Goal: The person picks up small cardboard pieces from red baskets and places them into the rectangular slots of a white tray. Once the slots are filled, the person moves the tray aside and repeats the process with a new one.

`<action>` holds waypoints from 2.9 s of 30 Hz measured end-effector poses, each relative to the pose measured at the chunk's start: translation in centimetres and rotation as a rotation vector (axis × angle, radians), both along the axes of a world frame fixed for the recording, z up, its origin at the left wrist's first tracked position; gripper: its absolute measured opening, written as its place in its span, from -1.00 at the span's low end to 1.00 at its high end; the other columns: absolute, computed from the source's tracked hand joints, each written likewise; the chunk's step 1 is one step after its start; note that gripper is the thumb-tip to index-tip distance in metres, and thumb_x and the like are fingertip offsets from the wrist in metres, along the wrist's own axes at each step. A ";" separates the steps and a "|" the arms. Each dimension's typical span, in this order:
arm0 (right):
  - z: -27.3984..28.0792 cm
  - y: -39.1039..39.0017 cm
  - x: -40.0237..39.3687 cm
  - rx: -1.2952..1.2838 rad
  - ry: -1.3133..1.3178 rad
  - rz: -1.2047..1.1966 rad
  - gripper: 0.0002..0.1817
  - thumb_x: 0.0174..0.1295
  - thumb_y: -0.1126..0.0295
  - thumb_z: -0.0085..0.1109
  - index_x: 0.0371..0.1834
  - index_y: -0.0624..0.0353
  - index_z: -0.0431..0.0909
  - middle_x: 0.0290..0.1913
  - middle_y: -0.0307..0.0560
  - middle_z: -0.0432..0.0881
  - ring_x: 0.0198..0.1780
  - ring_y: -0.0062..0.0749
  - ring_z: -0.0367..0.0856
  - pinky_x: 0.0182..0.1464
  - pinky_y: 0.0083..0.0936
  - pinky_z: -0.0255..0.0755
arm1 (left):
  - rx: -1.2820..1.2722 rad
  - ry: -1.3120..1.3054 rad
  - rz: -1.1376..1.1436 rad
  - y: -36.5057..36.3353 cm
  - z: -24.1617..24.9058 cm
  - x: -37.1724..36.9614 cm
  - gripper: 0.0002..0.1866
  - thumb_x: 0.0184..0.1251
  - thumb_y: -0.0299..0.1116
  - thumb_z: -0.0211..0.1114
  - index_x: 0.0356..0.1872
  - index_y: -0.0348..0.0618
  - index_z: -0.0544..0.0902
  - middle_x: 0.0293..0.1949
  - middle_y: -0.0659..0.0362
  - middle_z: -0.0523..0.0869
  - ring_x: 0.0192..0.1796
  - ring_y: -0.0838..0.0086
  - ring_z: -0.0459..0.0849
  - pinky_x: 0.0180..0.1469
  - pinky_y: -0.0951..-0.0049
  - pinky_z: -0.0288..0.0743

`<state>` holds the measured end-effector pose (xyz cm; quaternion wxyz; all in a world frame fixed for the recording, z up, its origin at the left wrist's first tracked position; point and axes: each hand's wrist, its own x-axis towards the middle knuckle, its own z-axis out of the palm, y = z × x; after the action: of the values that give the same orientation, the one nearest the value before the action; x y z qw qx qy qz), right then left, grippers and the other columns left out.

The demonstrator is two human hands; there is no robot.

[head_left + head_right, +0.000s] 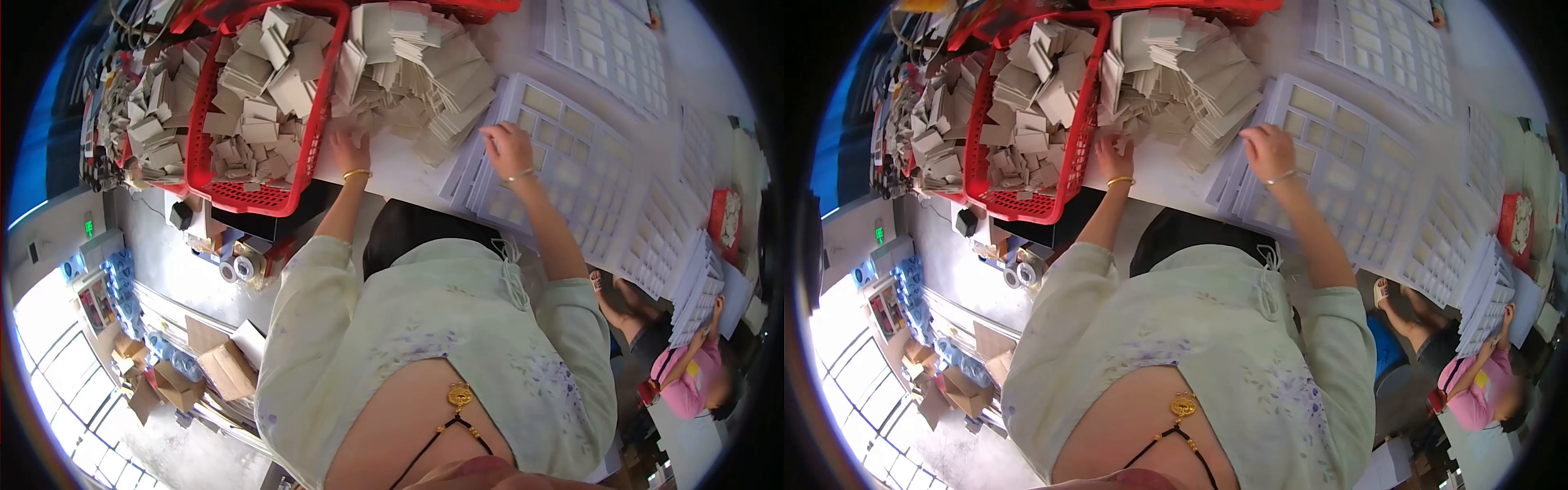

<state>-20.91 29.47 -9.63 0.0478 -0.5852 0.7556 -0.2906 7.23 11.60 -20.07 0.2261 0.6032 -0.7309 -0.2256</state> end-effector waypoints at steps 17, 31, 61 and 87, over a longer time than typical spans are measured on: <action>0.0 -2.3 6.8 0.091 -0.419 0.105 -0.92 0.06 0.49 0.18 -0.36 0.12 0.59 -0.42 -0.06 0.59 -0.45 -0.16 0.58 -0.39 -0.35 0.43 | 0.336 -0.273 0.577 -2.3 -1.1 -6.9 -0.32 -0.27 0.05 0.44 -0.06 -0.09 0.54 0.07 0.04 0.44 0.16 0.10 0.39 0.10 0.03 0.32; -1.3 -3.7 8.6 0.266 -0.459 0.150 -0.85 0.10 0.39 0.18 -0.24 0.08 0.56 -0.33 -0.09 0.60 -0.29 -0.20 0.62 -0.27 -0.34 0.48 | 0.116 0.075 0.273 1.9 -3.1 -0.3 -0.52 -0.17 -0.17 0.44 -0.19 -0.21 0.60 -0.11 0.00 0.60 -0.04 0.03 0.55 0.01 0.09 0.43; 0.7 -6.6 12.2 -0.083 -0.660 -0.057 -0.88 0.08 0.41 0.27 -0.35 0.13 0.54 -0.39 -0.14 0.65 -0.45 -0.33 0.62 -0.41 -0.49 0.47 | 0.034 0.496 -0.337 3.9 8.1 -3.0 -0.88 0.19 -0.49 0.31 -0.26 -0.25 0.65 -0.43 0.19 0.66 -0.42 0.57 0.58 -0.32 0.56 0.46; -1.4 19.4 -0.6 0.167 -0.704 -0.362 -0.87 0.12 0.43 0.21 -0.27 0.16 0.56 -0.41 -0.11 0.65 -0.44 -0.40 0.65 -0.32 -0.51 0.51 | 0.604 0.253 -0.994 15.6 9.6 -15.0 -0.73 0.15 -0.56 0.25 -0.09 -0.18 0.52 -0.41 0.16 0.61 -0.53 0.53 0.61 -0.46 0.53 0.48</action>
<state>-21.48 48.85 -11.02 0.2988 -0.3014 0.8051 -0.4144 -7.81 27.18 -10.48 -0.0029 0.1949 -0.7965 -0.5724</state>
